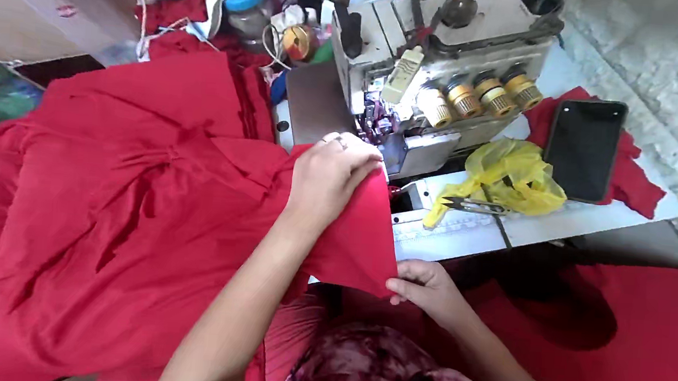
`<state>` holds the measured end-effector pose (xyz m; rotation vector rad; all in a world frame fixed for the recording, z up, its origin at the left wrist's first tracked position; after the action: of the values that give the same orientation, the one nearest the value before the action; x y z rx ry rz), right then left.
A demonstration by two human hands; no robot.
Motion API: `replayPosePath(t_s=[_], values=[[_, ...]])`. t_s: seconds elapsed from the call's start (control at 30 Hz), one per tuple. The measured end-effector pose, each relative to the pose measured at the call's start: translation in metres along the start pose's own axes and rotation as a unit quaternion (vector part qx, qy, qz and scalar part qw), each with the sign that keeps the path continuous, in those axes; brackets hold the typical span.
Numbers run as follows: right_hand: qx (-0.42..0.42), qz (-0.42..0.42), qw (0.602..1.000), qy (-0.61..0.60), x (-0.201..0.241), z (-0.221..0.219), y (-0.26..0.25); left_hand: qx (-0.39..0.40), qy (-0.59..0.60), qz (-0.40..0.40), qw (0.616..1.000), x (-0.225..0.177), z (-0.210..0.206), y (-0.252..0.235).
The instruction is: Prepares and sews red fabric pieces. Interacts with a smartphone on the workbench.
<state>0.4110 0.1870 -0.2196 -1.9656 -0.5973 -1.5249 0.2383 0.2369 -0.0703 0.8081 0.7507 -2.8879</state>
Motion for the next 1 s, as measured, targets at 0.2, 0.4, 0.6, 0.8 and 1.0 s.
replayPosePath(t_s=[0.2,0.4,0.6,0.8,1.0], values=[[0.051,0.031,0.998,0.015,0.01,-0.012,-0.003,0.004,-0.118,0.03,0.993,-0.013,-0.003,0.02],[0.03,0.068,0.997,0.03,0.028,0.002,-0.024,0.001,-0.122,0.059,0.991,-0.007,-0.019,0.03],[0.015,0.06,0.998,0.011,0.038,-0.009,-0.047,0.047,-0.1,0.089,0.99,0.006,-0.013,0.016],[-0.038,0.143,0.987,0.06,0.056,0.001,-0.096,0.085,0.052,-0.038,0.994,-0.027,0.001,0.037],[-0.03,0.252,0.939,0.231,0.077,0.004,-0.122,0.136,0.043,-0.065,0.988,0.005,-0.006,0.009]])
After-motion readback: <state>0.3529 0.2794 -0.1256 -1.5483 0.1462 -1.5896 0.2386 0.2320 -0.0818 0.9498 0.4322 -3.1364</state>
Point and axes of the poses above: each hand's wrist, its own y-axis away from the middle knuckle, its own z-axis out of the back of the hand, x = y × z, the point moved 10 cm from there along -y, towards the middle knuckle, and after that the axes turned 14 degrees about z, right-handed, at the moved point
